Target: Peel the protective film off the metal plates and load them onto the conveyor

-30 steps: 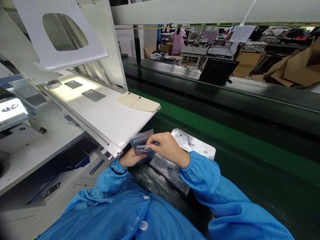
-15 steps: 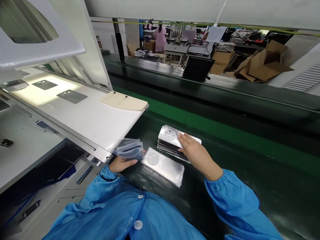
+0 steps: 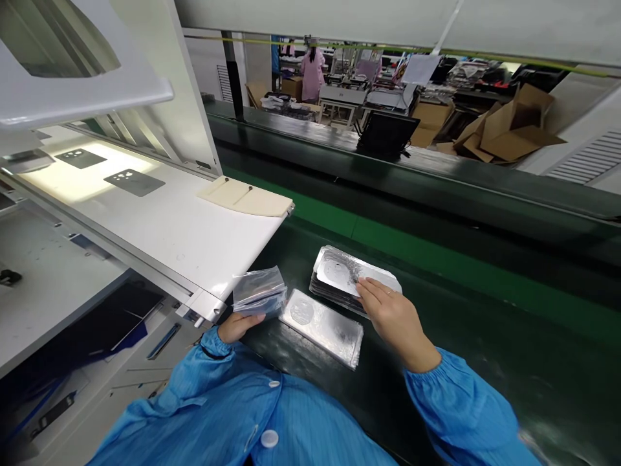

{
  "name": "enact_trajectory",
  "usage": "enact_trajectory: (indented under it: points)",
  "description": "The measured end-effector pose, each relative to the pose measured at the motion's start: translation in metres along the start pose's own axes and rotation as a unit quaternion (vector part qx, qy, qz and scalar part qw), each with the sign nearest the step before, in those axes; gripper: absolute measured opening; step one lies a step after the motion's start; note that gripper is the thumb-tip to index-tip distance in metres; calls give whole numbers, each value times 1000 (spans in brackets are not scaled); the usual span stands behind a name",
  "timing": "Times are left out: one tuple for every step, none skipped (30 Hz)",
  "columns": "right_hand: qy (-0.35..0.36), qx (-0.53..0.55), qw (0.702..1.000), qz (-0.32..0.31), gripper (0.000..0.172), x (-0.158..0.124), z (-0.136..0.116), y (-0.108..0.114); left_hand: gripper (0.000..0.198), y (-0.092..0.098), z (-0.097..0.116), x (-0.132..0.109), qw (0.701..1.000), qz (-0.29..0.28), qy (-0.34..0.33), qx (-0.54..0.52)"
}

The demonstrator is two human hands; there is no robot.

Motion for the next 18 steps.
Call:
enact_trajectory:
  points:
    - [-4, 8, 1000, -6, 23, 0, 1, 0, 51, -1, 1, 0, 1000, -11, -9, 1]
    - [-5, 12, 1000, -9, 24, 0, 2, 2, 52, -3, 2, -1, 1000, -24, -20, 5]
    - [-3, 9, 1000, -3, 25, 2, 3, 6, 53, -4, 4, -2, 999, -37, -31, 13]
    - [1, -4, 1000, 14, 25, 4, 4, 13, 53, -6, 6, -3, 998, -47, -43, 25]
    - [5, -26, 999, 44, 26, 8, 5, 22, 53, -8, 9, -4, 996, -56, -55, 42]
    - [8, -51, 995, 84, 27, 14, 5, 33, 53, -11, 13, -5, 993, -68, -69, 62]
    - [9, -73, 989, 125, 29, 22, 4, 45, 52, -14, 17, -6, 989, -83, -85, 84]
    - [11, -85, 982, 166, 30, 33, 1, 56, 52, -19, 21, -7, 984, -99, -102, 104]
    - [16, -83, 976, 202, 32, 47, -5, 65, 51, -23, 26, -9, 979, -116, -120, 120]
    - [25, -69, 971, 229, 32, 64, -14, 71, 50, -27, 29, -10, 974, -126, -134, 133]
    - [39, -46, 966, 252, 30, 84, -26, 76, 49, -29, 31, -10, 971, -130, -147, 140]
    - [53, -23, 963, 264, 29, 105, -41, 78, 48, -31, 32, -11, 968, -130, -157, 147]
    - [68, -6, 959, 275, 27, 127, -59, 77, 49, -32, 32, -12, 966, -127, -165, 153]
    - [84, 5, 960, 265, 26, 150, -78, 73, 50, -33, 29, -14, 964, -128, -172, 161]
    - [96, 12, 966, 239, 25, 173, -97, 64, 52, -34, 26, -15, 961, -131, -175, 172]
    - [104, 20, 974, 202, 26, 194, -114, 53, 55, -34, 21, -16, 958, -133, -175, 184]
    - [107, 31, 984, 136, 28, 212, -129, 38, 57, -34, 16, -16, 956, -135, -171, 196]
    - [105, 46, 991, 65, 29, 226, -142, 21, 58, -33, 11, -16, 955, -135, -166, 206]
Point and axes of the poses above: each hand's wrist, its own x-axis towards the middle knuckle, its own y-axis out of the back of the hand, z = x × y, the point moved 8 cm from there along x, towards the middle knuckle, and after that the axes turned 9 degrees about -x, right-handed, at the moved point
